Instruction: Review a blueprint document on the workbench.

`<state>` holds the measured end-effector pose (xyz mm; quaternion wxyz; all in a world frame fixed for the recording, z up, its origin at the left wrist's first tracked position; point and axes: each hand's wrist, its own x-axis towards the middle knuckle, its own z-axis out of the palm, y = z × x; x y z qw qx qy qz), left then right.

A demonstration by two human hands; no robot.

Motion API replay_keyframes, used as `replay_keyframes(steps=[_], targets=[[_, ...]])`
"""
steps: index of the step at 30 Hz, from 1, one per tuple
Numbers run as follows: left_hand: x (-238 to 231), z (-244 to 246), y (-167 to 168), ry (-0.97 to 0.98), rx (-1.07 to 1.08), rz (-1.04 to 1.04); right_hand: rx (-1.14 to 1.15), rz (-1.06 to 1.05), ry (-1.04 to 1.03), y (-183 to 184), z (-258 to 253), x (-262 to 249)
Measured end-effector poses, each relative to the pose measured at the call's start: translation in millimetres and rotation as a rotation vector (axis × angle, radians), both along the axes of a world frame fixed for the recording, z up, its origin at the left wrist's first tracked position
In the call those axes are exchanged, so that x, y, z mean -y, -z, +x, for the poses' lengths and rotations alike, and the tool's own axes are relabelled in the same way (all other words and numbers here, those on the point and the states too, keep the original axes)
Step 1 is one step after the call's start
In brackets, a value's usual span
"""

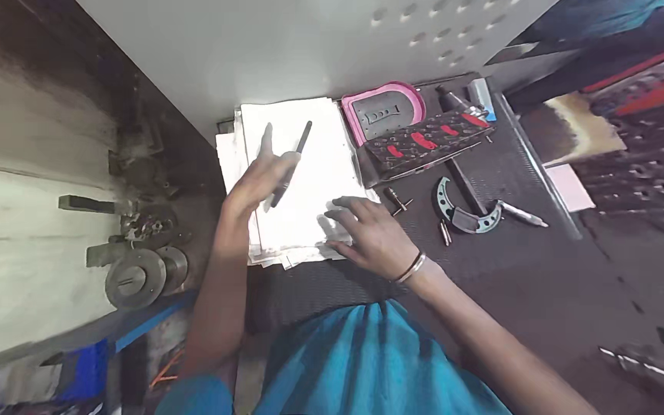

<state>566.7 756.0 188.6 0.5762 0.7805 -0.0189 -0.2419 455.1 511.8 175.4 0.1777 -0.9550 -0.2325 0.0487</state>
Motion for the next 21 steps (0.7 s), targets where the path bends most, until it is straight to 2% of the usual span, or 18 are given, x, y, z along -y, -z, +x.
replay_keyframes(steps=[3, 6, 11, 15, 18, 21], targets=[[-39.4, -13.2, 7.9, -0.068, -0.069, -0.492, 0.001, -0.015, -0.114, 11.5, -1.4, -22.3], [-61.5, -30.0, 2.3, -0.142, 0.017, -0.651, 0.029, 0.013, -0.172, 23.5, 3.0, -39.3], [-85.1, -66.9, -2.8, -0.379, 0.227, -0.576, 0.053, 0.069, -0.222, 25.8, 11.1, -64.7], [-98.5, -90.2, 5.1, -0.515, 0.256, -0.506, 0.063, 0.007, -0.351, 20.3, 14.5, -97.0], [-100.6, -100.9, 6.1, -0.549, 0.256, -0.496, 0.006, -0.045, -0.397, 13.6, 19.1, -104.6], [-99.2, -107.5, 3.8, -0.575, 0.237, -0.457, -0.072, 0.131, -0.360, 8.0, 23.8, -91.7]])
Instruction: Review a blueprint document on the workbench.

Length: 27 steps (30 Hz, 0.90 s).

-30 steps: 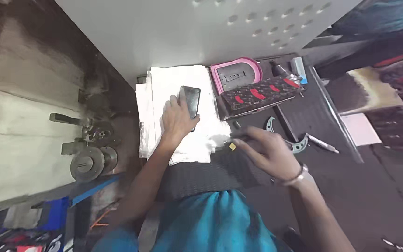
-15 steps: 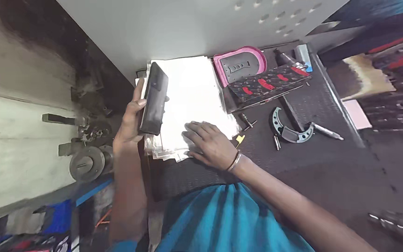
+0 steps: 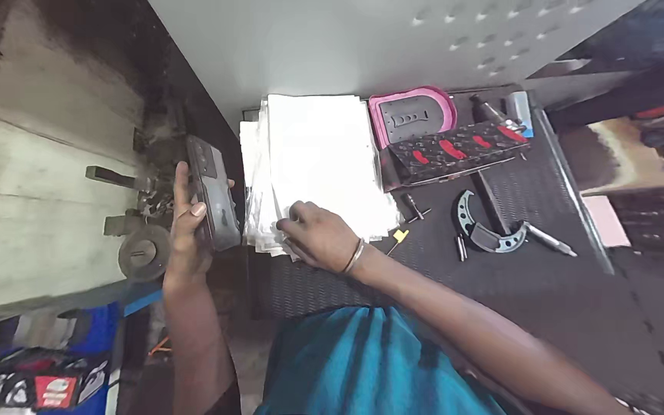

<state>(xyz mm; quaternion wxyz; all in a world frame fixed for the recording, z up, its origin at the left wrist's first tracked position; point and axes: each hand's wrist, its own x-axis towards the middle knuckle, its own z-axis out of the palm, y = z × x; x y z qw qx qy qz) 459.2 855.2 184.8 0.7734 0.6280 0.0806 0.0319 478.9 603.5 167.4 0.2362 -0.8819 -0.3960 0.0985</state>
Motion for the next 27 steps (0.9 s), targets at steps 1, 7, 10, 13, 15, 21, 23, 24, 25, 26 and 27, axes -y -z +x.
replay_keyframes(steps=[1, 7, 10, 13, 15, 21, 23, 24, 25, 26, 27], targets=[[1.5, -1.5, 0.0, 0.000, -0.002, 0.013, -0.013, 0.072, 0.042, -1.0, 0.4, 7.4], [27.3, 0.5, 5.2, 0.108, 0.041, 0.150, -0.156, 0.730, 0.553, -38.5, -8.2, 77.3], [55.3, 10.2, 8.2, 0.125, -0.032, 0.409, 0.002, 0.949, 0.668, -78.6, -15.7, 126.5], [101.7, 24.2, -3.1, 0.100, -0.178, 0.941, 0.177, 1.022, 0.641, -105.7, -26.1, 172.9], [132.4, 30.0, -0.3, 0.114, -0.276, 1.229, 0.236, 0.991, 0.611, -115.0, -35.8, 193.5], [174.5, 5.9, -3.5, 0.072, -0.087, 1.283, 0.199, 0.943, 0.613, -103.4, -51.7, 235.1], [204.4, -13.2, -18.1, 0.214, -0.151, 1.037, 0.178, 0.943, 0.674, -91.8, -55.9, 250.1], [220.9, -23.4, -19.7, 0.320, -0.208, 0.897, 0.166, 0.935, 0.702, -86.1, -58.5, 258.7], [237.4, -34.6, -13.8, 0.428, -0.266, 0.748, 0.145, 0.927, 0.725, -80.4, -61.5, 268.5], [253.7, -45.6, -4.5, 0.516, -0.318, 0.605, 0.114, 0.921, 0.747, -74.7, -64.6, 279.2], [268.8, -55.3, 4.9, 0.571, -0.359, 0.472, 0.070, 0.914, 0.771, -69.8, -67.6, 290.0]])
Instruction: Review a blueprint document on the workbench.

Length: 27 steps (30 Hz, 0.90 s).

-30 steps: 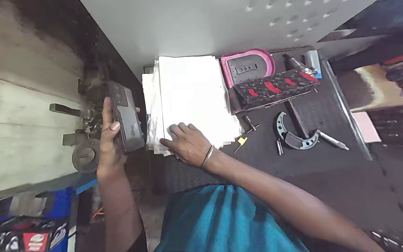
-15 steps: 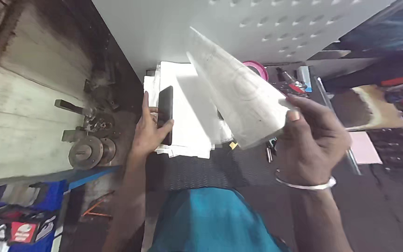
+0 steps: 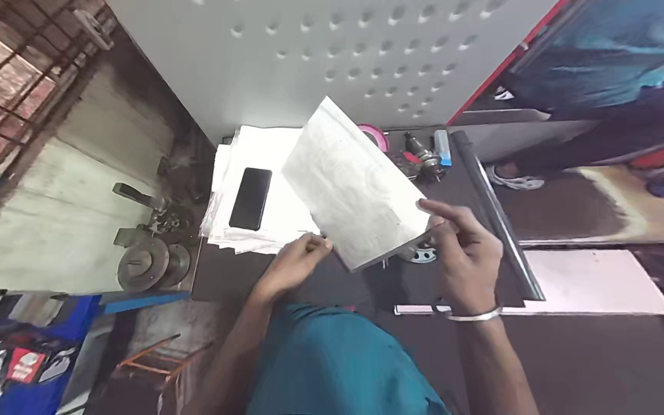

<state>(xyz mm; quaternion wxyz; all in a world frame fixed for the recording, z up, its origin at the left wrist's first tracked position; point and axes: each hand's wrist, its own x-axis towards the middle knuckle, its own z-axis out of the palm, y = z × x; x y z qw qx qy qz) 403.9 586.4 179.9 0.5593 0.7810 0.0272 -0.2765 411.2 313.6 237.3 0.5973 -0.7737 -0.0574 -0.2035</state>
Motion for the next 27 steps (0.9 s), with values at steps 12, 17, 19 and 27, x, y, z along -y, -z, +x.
replay_keyframes(steps=[12, 17, 19, 27], targets=[[42.0, -34.3, 13.2, -0.578, 0.010, -0.391, -0.387, 0.201, -0.112, 36.8, 3.0, 35.7], [29.5, -25.3, 16.9, -0.572, -0.093, -0.552, -0.349, 0.480, 0.059, 48.7, -22.4, 24.5], [20.0, -21.8, 15.4, -0.510, -0.145, -0.612, -0.349, 0.610, 0.081, 60.1, -34.9, 17.1], [-32.1, 12.4, -2.5, -0.363, 0.047, -0.563, -0.497, 0.492, -0.008, 91.8, -89.9, -24.5]])
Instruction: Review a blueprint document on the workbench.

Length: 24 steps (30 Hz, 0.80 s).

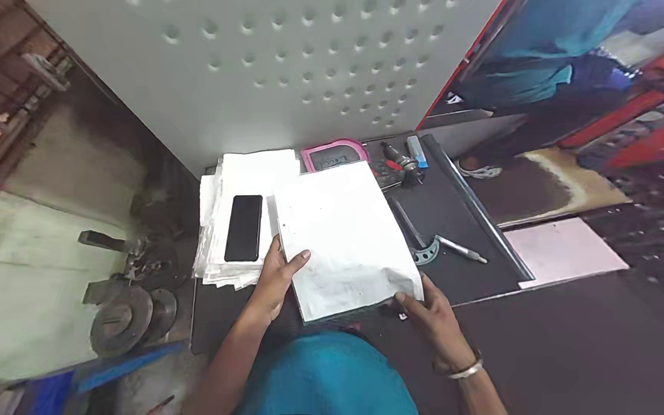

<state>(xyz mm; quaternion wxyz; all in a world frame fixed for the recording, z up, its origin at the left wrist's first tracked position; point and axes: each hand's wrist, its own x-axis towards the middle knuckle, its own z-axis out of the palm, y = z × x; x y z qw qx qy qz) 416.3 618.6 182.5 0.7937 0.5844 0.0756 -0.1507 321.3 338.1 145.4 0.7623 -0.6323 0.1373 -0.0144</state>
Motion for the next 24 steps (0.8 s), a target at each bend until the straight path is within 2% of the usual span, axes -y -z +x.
replay_keyframes(steps=[2, 4, 6, 8, 10, 14, 18, 24], targets=[[-12.2, 14.7, -0.7, 0.028, 0.191, 0.176, -0.013, -0.025, -0.213, -3.7, -3.9, -1.7], [-27.8, 24.5, -5.8, 0.161, 0.335, 0.306, -0.024, -0.015, -0.322, -12.7, 4.4, -7.9], [-41.7, 31.0, -14.7, 0.380, 0.400, 0.330, -0.028, -0.013, -0.243, -22.2, 21.9, -18.8], [-44.4, 31.5, -20.2, 0.500, 0.446, 0.307, 0.025, 0.019, -0.074, -35.9, 42.8, -26.7], [-43.5, 27.3, -23.7, 0.461, 0.487, 0.253, 0.177, 0.043, 0.009, -50.9, 59.7, -28.4], [-43.5, 21.9, -41.8, 0.316, 0.605, 0.185, 0.440, -0.075, -0.022, -85.8, 75.3, -22.0], [-42.5, 12.4, -63.4, 0.246, 0.687, 0.197, 0.559, -0.146, -0.043, -107.8, 77.5, -17.2], [-40.0, 1.2, -77.0, 0.157, 0.781, 0.316, 0.665, -0.208, -0.043, -115.2, 81.8, -14.3]])
